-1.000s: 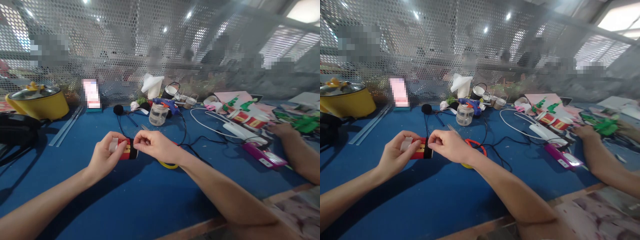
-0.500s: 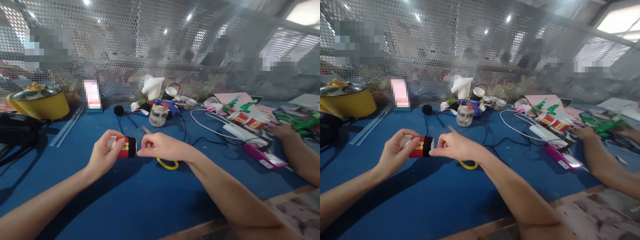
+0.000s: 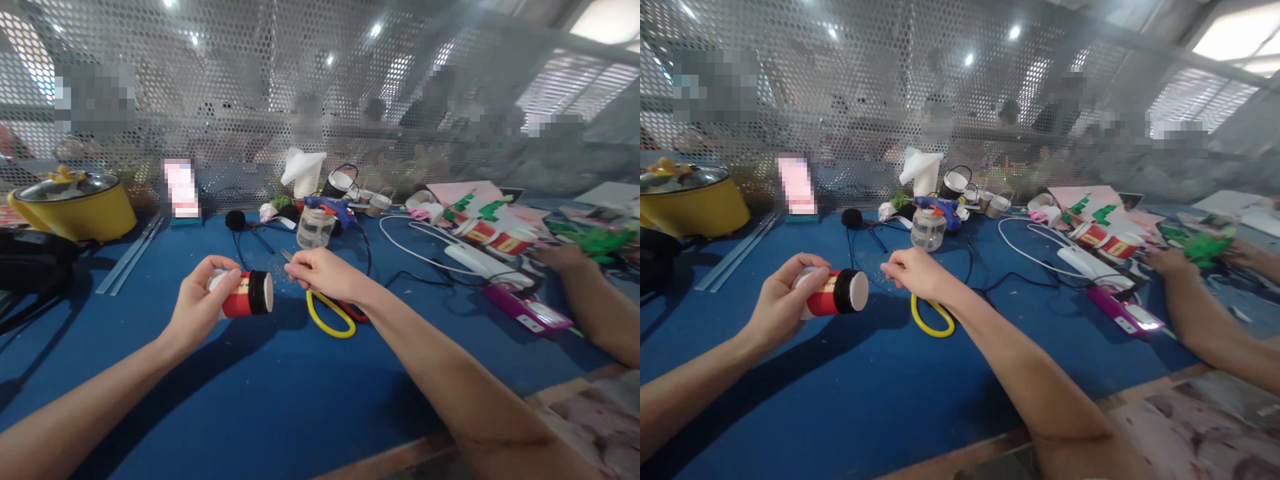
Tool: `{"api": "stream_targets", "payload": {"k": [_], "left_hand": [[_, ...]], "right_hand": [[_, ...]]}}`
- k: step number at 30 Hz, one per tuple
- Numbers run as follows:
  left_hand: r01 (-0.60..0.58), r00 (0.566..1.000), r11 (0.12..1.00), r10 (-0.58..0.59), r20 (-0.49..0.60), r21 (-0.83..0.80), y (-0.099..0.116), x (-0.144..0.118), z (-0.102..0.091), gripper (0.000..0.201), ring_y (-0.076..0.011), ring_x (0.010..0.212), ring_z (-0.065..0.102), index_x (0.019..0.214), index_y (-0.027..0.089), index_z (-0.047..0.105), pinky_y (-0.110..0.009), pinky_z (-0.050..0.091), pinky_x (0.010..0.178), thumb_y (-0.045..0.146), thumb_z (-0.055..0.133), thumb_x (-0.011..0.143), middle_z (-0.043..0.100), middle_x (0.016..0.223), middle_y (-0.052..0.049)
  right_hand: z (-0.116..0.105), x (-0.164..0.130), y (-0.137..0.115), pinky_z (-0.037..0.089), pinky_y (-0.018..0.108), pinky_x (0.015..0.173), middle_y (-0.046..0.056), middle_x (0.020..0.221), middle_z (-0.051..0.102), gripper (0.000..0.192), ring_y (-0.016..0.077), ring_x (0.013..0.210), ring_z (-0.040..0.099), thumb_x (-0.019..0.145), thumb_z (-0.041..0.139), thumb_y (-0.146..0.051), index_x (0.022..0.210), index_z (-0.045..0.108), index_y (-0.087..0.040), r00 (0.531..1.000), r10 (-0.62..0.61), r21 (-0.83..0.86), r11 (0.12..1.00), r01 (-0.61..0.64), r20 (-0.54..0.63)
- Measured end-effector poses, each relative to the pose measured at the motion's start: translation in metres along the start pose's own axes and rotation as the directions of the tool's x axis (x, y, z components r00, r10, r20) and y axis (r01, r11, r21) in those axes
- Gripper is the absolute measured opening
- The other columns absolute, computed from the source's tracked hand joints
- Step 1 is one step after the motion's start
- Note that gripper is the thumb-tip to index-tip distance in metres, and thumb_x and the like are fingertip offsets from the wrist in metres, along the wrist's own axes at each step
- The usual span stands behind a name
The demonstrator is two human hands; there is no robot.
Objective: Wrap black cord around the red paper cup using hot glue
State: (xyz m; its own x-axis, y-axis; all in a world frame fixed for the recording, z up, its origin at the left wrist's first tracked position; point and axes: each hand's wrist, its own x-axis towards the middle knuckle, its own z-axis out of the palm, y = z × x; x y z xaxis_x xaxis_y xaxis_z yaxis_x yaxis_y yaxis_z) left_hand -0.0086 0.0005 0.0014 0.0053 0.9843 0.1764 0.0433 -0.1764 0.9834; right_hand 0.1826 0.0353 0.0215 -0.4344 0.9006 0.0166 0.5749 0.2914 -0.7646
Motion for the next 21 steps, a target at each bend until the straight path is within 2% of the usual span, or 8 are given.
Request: {"api": "stream_targets", "payload": {"k": [6,9,11,13,15,16,18,21], "left_hand": [[0.033,0.997,0.991,-0.042,-0.061,-0.131,0.004,0.002,0.002,0.016,-0.0052,0.046,0.046,0.072,0.018,0.050,-0.014,0.036,0.039,0.030,0.058,0.066,0.053,0.061,0.003],[0.023,0.997,0.992,-0.031,-0.068,-0.120,0.002,0.003,0.000,0.017,-0.0054,0.046,0.045,0.073,0.018,0.050,-0.014,0.035,0.039,0.030,0.059,0.066,0.053,0.062,0.003],[0.008,0.998,0.995,-0.014,-0.064,-0.095,-0.001,0.003,-0.001,0.017,-0.0058,0.046,0.045,0.075,0.018,0.051,-0.014,0.035,0.039,0.031,0.058,0.067,0.053,0.062,0.003],[-0.023,0.998,0.998,0.020,-0.052,-0.055,-0.002,0.002,-0.002,0.017,-0.0061,0.047,0.045,0.075,0.018,0.051,-0.015,0.036,0.041,0.031,0.057,0.068,0.052,0.062,0.003],[-0.055,0.998,0.998,0.055,-0.027,0.012,-0.002,0.000,-0.002,0.016,-0.0060,0.047,0.044,0.075,0.018,0.051,-0.015,0.035,0.041,0.031,0.056,0.068,0.051,0.059,0.004],[-0.070,0.997,0.996,0.071,-0.012,0.051,-0.001,-0.002,-0.001,0.015,-0.0057,0.046,0.043,0.074,0.018,0.050,-0.015,0.034,0.041,0.031,0.056,0.069,0.050,0.058,0.004],[-0.094,0.996,0.987,0.093,0.017,0.128,0.002,-0.006,0.000,0.014,-0.0052,0.044,0.041,0.074,0.018,0.050,-0.014,0.032,0.039,0.030,0.055,0.069,0.050,0.055,0.005],[-0.149,0.989,0.973,0.144,0.041,0.178,0.006,-0.011,0.001,0.013,-0.0053,0.044,0.041,0.073,0.018,0.050,-0.015,0.032,0.039,0.030,0.054,0.070,0.051,0.055,0.004]], "right_hand": [[0.011,-0.005,-0.004,0.038,0.017,0.041,-0.002,0.056,0.052,0.014,0.0053,0.040,0.045,0.072,0.041,-0.011,0.080,0.052,-0.014,0.945,0.016,-0.011,1.000,-0.013,0.328],[0.011,-0.012,-0.008,0.039,0.017,0.043,-0.001,0.060,0.054,0.019,0.0057,0.045,0.048,0.072,0.041,-0.009,0.086,0.053,-0.013,0.814,-0.072,0.075,0.997,0.034,0.576],[0.005,-0.016,-0.012,0.040,0.018,0.045,0.001,0.064,0.057,0.014,0.0060,0.049,0.050,0.075,0.043,-0.013,0.084,0.054,-0.013,0.746,-0.156,0.195,0.980,0.035,0.648],[0.000,-0.017,-0.016,0.041,0.019,0.049,0.001,0.065,0.059,0.011,0.0069,0.053,0.052,0.077,0.044,-0.019,0.081,0.053,-0.013,0.831,-0.228,0.340,0.939,0.049,0.508],[-0.003,-0.015,-0.016,0.042,0.021,0.055,0.002,0.065,0.059,0.011,0.0080,0.058,0.054,0.079,0.043,-0.022,0.078,0.051,-0.014,0.955,-0.231,0.426,0.895,0.134,0.185],[-0.003,-0.012,-0.014,0.042,0.022,0.059,0.002,0.067,0.060,0.011,0.0083,0.061,0.054,0.079,0.043,-0.022,0.076,0.050,-0.014,0.978,-0.208,0.427,0.886,0.180,0.019],[0.001,-0.004,-0.008,0.043,0.025,0.065,0.005,0.078,0.060,0.012,0.0089,0.067,0.054,0.080,0.043,-0.022,0.075,0.050,-0.014,0.969,-0.166,0.382,0.896,0.225,-0.181],[0.011,0.006,0.003,0.042,0.027,0.072,0.009,0.106,0.053,0.014,0.0111,0.080,0.054,0.079,0.043,-0.020,0.070,0.051,-0.014,0.969,-0.189,0.259,0.939,0.226,-0.162]]}}
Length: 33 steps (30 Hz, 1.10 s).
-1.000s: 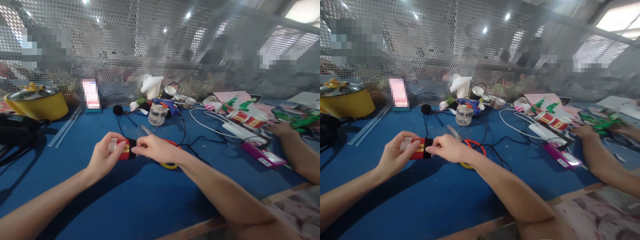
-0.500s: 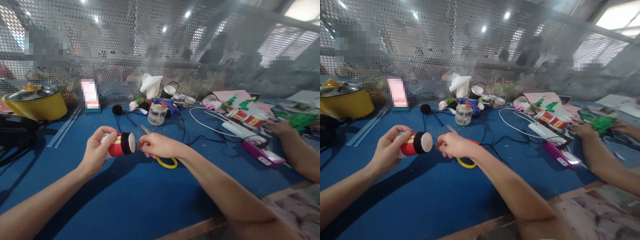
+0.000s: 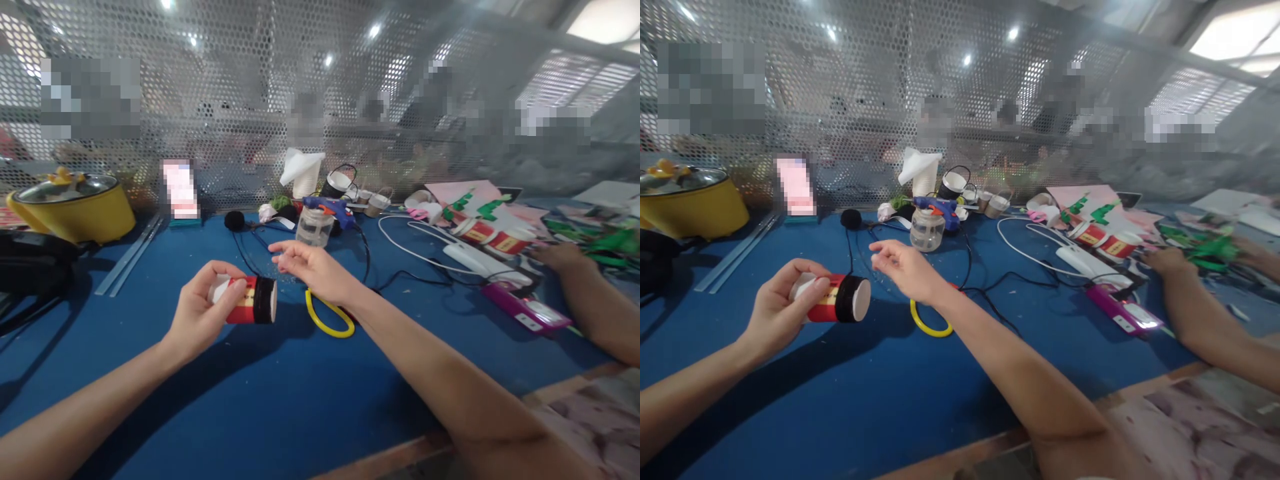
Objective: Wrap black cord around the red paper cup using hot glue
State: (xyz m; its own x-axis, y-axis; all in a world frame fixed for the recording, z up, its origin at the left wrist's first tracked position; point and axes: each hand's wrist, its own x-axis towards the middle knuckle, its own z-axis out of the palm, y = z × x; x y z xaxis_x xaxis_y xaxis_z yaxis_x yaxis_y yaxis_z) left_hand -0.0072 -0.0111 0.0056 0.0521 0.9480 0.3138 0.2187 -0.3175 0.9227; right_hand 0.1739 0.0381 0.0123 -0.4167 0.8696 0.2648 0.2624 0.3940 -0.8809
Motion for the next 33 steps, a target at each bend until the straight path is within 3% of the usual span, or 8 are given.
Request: {"api": "stream_targets", "payload": {"k": [3,7,9,12,14,24,28,33], "left_hand": [[-0.035,0.999,0.999,0.037,-0.040,0.031,0.002,0.001,-0.001,0.014,-0.0051,0.041,0.040,0.074,0.018,0.049,-0.015,0.032,0.038,0.031,0.053,0.071,0.050,0.054,0.005],[-0.085,0.987,0.979,0.108,-0.121,0.184,-0.004,0.005,-0.004,0.012,-0.0051,0.039,0.039,0.076,0.018,0.049,-0.016,0.032,0.038,0.030,0.052,0.072,0.048,0.052,0.006],[-0.153,0.979,0.949,0.184,-0.092,0.275,-0.008,0.004,-0.004,0.012,-0.0058,0.043,0.042,0.079,0.018,0.050,-0.017,0.035,0.042,0.028,0.052,0.072,0.052,0.057,0.004],[-0.272,0.959,0.902,0.283,0.016,0.336,-0.014,0.000,-0.004,0.013,-0.0064,0.046,0.046,0.085,0.018,0.050,-0.018,0.038,0.045,0.023,0.051,0.073,0.057,0.064,0.002],[-0.341,0.938,0.870,0.341,0.064,0.355,-0.015,-0.002,-0.003,0.016,-0.0067,0.049,0.049,0.089,0.018,0.049,-0.018,0.039,0.046,0.020,0.051,0.073,0.059,0.070,0.000],[-0.431,0.902,0.825,0.399,0.165,0.365,-0.015,-0.004,-0.005,0.034,-0.0140,0.077,0.057,0.104,0.018,0.045,-0.025,0.045,0.069,0.020,0.054,0.070,0.060,0.093,-0.007],[-0.120,0.984,0.981,0.098,0.149,0.150,-0.011,0.001,-0.002,0.048,-0.0117,0.064,0.055,0.114,0.018,0.037,-0.022,0.046,0.058,0.030,0.054,0.071,0.060,0.083,-0.004],[0.191,0.953,0.977,-0.162,0.256,-0.094,-0.008,0.005,0.002,0.035,-0.0100,0.055,0.053,0.103,0.018,0.050,-0.020,0.043,0.050,0.036,0.050,0.073,0.060,0.070,-0.001]], "right_hand": [[0.004,-0.003,0.002,0.043,0.027,0.067,0.008,0.092,0.059,0.013,0.0127,0.076,0.055,0.075,0.046,-0.014,0.062,0.050,-0.014,0.921,0.118,-0.170,0.984,-0.058,0.371],[-0.002,-0.015,-0.018,0.045,0.025,0.061,0.001,0.064,0.059,0.014,0.0105,0.063,0.057,0.077,0.043,-0.016,0.064,0.048,-0.014,0.580,0.197,-0.052,0.965,-0.256,0.790],[-0.009,-0.019,-0.026,0.045,0.023,0.060,-0.001,0.060,0.058,0.014,0.0086,0.058,0.057,0.080,0.041,-0.019,0.069,0.049,-0.015,0.653,0.131,0.092,0.951,-0.296,0.746],[-0.019,-0.015,-0.027,0.041,0.018,0.048,-0.005,0.052,0.053,0.014,0.0050,0.045,0.052,0.081,0.041,-0.022,0.074,0.050,-0.014,0.894,0.127,0.233,0.941,-0.246,0.431],[-0.021,-0.010,-0.021,0.034,0.014,0.039,-0.006,0.049,0.050,0.014,0.0024,0.037,0.045,0.081,0.041,-0.020,0.074,0.050,-0.013,0.953,0.192,0.276,0.927,-0.254,0.233],[0.008,-0.002,-0.007,0.016,0.013,0.030,-0.008,0.042,0.040,0.027,-0.0001,0.030,0.024,0.079,0.045,-0.030,0.057,0.038,-0.015,0.868,0.323,0.482,0.732,-0.482,0.377],[0.014,-0.014,-0.003,0.016,0.014,0.032,-0.009,0.044,0.038,0.023,0.0005,0.033,0.024,0.077,0.048,-0.029,0.060,0.037,-0.016,0.929,0.290,0.481,0.796,-0.368,0.230],[0.020,-0.033,-0.001,0.025,0.017,0.038,-0.007,0.046,0.040,0.019,0.0038,0.039,0.034,0.078,0.045,-0.032,0.067,0.043,-0.016,0.970,0.182,0.160,0.965,-0.207,0.160]]}}
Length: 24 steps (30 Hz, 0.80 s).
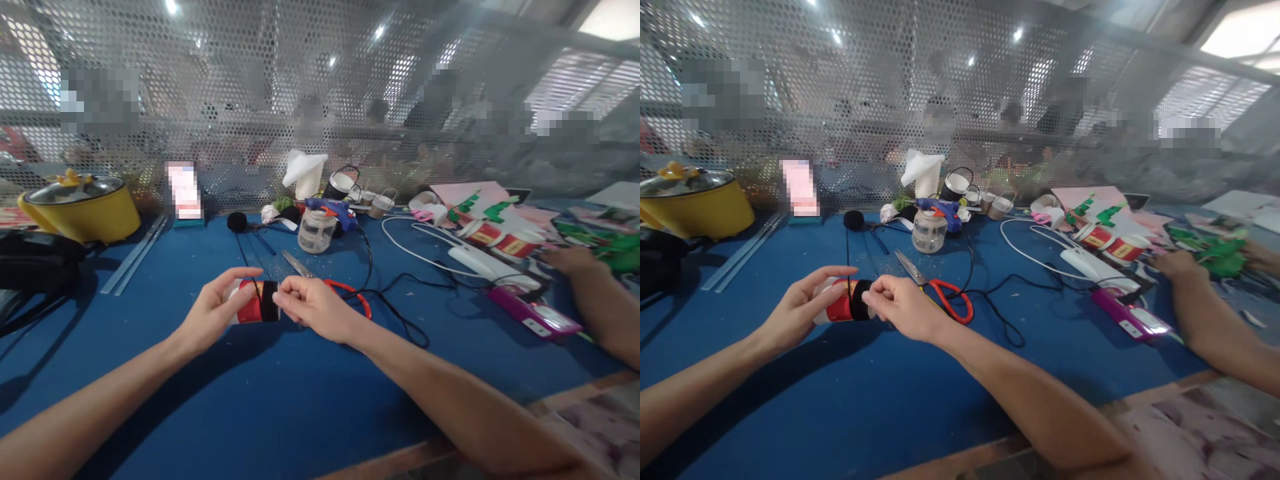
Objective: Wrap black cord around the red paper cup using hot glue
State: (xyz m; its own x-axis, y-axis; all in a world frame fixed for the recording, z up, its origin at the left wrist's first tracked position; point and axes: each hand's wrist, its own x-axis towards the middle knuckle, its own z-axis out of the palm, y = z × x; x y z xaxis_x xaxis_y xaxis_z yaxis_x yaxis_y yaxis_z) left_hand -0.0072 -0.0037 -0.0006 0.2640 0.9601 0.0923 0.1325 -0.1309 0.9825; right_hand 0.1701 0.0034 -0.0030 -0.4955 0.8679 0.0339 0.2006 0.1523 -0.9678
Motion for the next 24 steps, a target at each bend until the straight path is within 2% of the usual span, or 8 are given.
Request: {"api": "stream_targets", "payload": {"k": [3,6,9,12,15,18,20,24], "left_hand": [[0.025,1.000,1.000,-0.025,-0.018,-0.002,-0.001,0.000,0.002,0.030,-0.0110,0.060,0.055,0.093,0.016,0.056,-0.021,0.044,0.054,0.036,0.052,0.071,0.062,0.078,-0.004],[0.011,0.998,0.998,-0.008,-0.066,0.057,-0.003,-0.001,0.003,0.028,-0.0108,0.061,0.054,0.089,0.016,0.057,-0.020,0.044,0.056,0.036,0.052,0.071,0.061,0.077,-0.004],[0.007,0.996,0.996,0.002,-0.090,0.090,-0.004,-0.001,0.003,0.026,-0.0097,0.058,0.052,0.087,0.016,0.055,-0.020,0.042,0.053,0.036,0.051,0.071,0.059,0.072,-0.002],[0.012,0.993,0.991,0.004,-0.116,0.131,-0.006,0.000,0.002,0.024,-0.0091,0.053,0.049,0.082,0.016,0.053,-0.019,0.039,0.049,0.037,0.051,0.071,0.056,0.066,0.000],[0.012,0.989,0.984,0.014,-0.146,0.177,-0.008,0.001,0.001,0.022,-0.0084,0.049,0.046,0.077,0.016,0.052,-0.019,0.036,0.045,0.037,0.050,0.071,0.053,0.061,0.001],[0.008,0.986,0.971,0.032,-0.166,0.238,-0.009,0.002,0.001,0.020,-0.0074,0.045,0.042,0.075,0.017,0.052,-0.018,0.033,0.042,0.036,0.050,0.071,0.050,0.056,0.003],[0.005,0.984,0.962,0.044,-0.171,0.274,-0.010,0.002,0.001,0.020,-0.0071,0.043,0.041,0.074,0.016,0.052,-0.017,0.032,0.041,0.036,0.050,0.071,0.049,0.054,0.004],[-0.016,0.983,0.954,0.069,-0.169,0.298,-0.010,0.002,0.001,0.020,-0.0074,0.044,0.041,0.074,0.016,0.051,-0.018,0.032,0.041,0.036,0.049,0.071,0.050,0.055,0.003]], "right_hand": [[0.000,-0.003,0.001,0.028,0.018,0.041,-0.006,0.047,0.042,0.021,0.0043,0.041,0.036,0.080,0.042,-0.031,0.065,0.045,-0.016,0.998,-0.045,-0.085,0.995,0.041,-0.041],[-0.005,0.000,0.002,0.030,0.018,0.039,-0.005,0.050,0.045,0.019,0.0041,0.039,0.036,0.079,0.042,-0.031,0.068,0.047,-0.016,0.978,-0.052,-0.012,0.999,0.051,-0.203],[-0.014,0.004,0.004,0.033,0.019,0.039,-0.004,0.056,0.048,0.014,0.0046,0.041,0.041,0.076,0.046,-0.030,0.073,0.047,-0.017,0.911,-0.062,0.161,0.977,0.138,-0.407],[-0.022,0.008,0.006,0.041,0.022,0.050,-0.002,0.065,0.051,0.013,0.0062,0.052,0.048,0.071,0.053,-0.027,0.079,0.049,-0.017,0.857,-0.077,0.242,0.943,0.228,-0.509],[-0.022,0.008,0.007,0.042,0.023,0.055,-0.003,0.062,0.050,0.017,0.0064,0.054,0.049,0.066,0.059,-0.025,0.078,0.052,-0.015,0.887,-0.025,0.283,0.943,0.174,-0.462],[-0.017,0.007,0.006,0.040,0.022,0.047,-0.004,0.054,0.049,0.018,0.0058,0.045,0.047,0.065,0.060,-0.029,0.071,0.050,-0.015,0.940,0.068,0.357,0.932,0.059,-0.334],[-0.015,0.006,0.005,0.038,0.022,0.042,-0.004,0.054,0.049,0.021,0.0055,0.041,0.045,0.067,0.057,-0.034,0.068,0.049,-0.015,0.953,0.107,0.370,0.929,0.005,-0.282],[-0.015,0.004,0.005,0.035,0.021,0.041,-0.002,0.056,0.048,0.031,0.0055,0.043,0.042,0.073,0.047,-0.043,0.071,0.054,-0.013,0.959,0.084,0.143,0.989,-0.046,-0.270]]}}
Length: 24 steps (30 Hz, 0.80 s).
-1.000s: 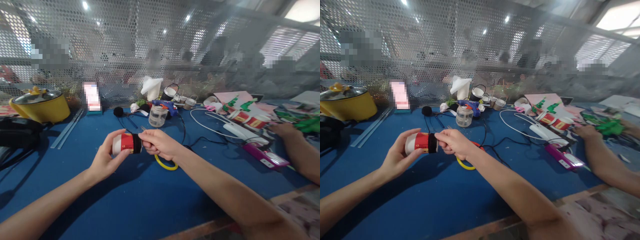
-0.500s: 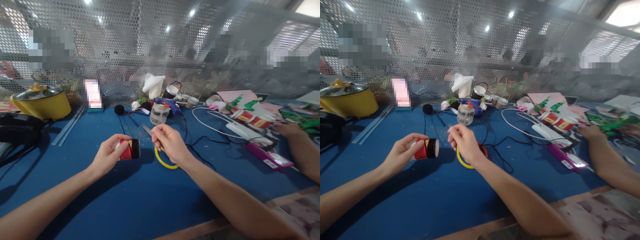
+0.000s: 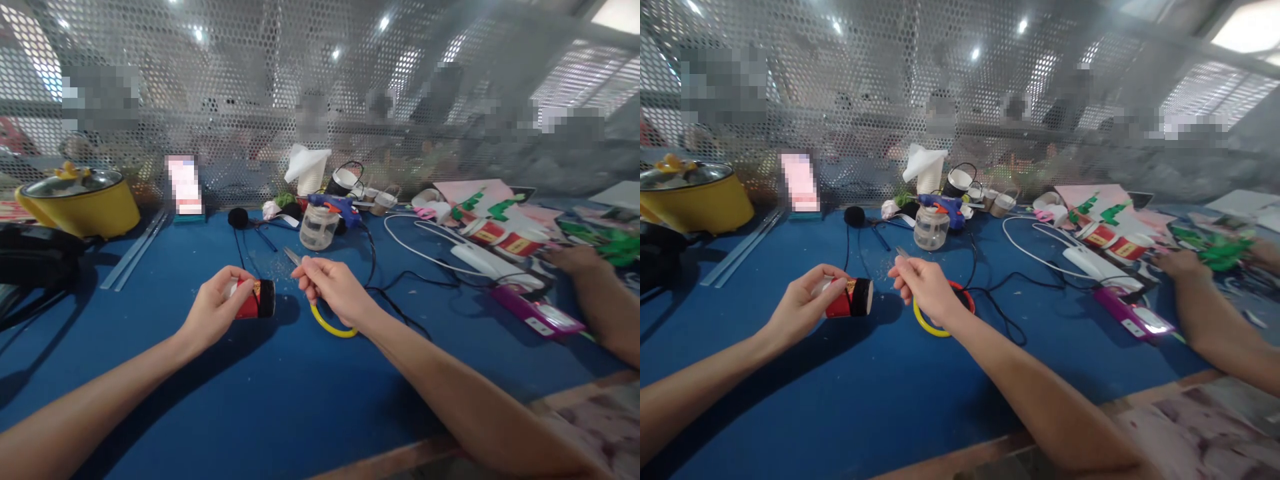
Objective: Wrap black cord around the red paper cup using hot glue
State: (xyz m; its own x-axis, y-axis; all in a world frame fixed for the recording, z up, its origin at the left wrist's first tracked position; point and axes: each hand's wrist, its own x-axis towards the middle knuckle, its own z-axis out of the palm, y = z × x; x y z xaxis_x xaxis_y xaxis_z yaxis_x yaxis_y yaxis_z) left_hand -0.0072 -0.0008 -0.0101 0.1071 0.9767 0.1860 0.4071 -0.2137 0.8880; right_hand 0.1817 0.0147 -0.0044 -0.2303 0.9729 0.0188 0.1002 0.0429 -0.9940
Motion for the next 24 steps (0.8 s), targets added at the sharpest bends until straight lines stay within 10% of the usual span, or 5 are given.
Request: {"api": "stream_targets", "payload": {"k": [5,10,16,24], "left_hand": [[-0.001,1.000,1.000,0.001,-0.006,0.003,0.002,-0.001,-0.001,0.021,-0.0077,0.046,0.042,0.077,0.017,0.051,-0.018,0.033,0.043,0.037,0.048,0.072,0.051,0.057,0.002],[0.005,1.000,1.000,-0.005,0.002,0.003,0.002,-0.002,-0.001,0.019,-0.0069,0.046,0.040,0.075,0.017,0.051,-0.017,0.032,0.043,0.036,0.048,0.073,0.050,0.057,0.003],[0.052,0.999,0.996,-0.052,-0.001,-0.070,-0.001,0.000,-0.001,0.021,-0.0071,0.045,0.040,0.075,0.016,0.050,-0.018,0.032,0.042,0.038,0.049,0.072,0.048,0.055,0.003],[0.120,0.993,0.983,-0.120,0.009,-0.140,0.000,0.001,0.000,0.024,-0.0069,0.047,0.042,0.075,0.017,0.050,-0.017,0.033,0.043,0.040,0.049,0.071,0.049,0.057,0.004]], "right_hand": [[0.004,-0.005,0.004,0.031,0.019,0.044,-0.003,0.062,0.051,0.039,0.0045,0.047,0.039,0.060,0.065,-0.031,0.094,0.056,-0.013,0.944,0.083,-0.336,0.941,0.031,0.320],[0.010,-0.011,0.001,0.030,0.018,0.044,-0.004,0.050,0.045,0.016,0.0047,0.046,0.038,0.075,0.049,-0.026,0.067,0.056,-0.014,0.934,0.007,-0.360,0.924,0.131,0.358],[0.007,-0.006,0.001,0.029,0.018,0.040,-0.005,0.053,0.045,0.018,0.0040,0.041,0.037,0.078,0.044,-0.031,0.069,0.049,-0.016,0.983,-0.090,0.043,0.996,0.084,0.157],[0.008,0.001,0.004,0.039,0.023,0.050,0.003,0.075,0.057,0.027,0.0068,0.054,0.050,0.076,0.048,-0.028,0.054,0.045,-0.014,0.994,-0.071,0.511,0.859,0.020,0.080]]}}
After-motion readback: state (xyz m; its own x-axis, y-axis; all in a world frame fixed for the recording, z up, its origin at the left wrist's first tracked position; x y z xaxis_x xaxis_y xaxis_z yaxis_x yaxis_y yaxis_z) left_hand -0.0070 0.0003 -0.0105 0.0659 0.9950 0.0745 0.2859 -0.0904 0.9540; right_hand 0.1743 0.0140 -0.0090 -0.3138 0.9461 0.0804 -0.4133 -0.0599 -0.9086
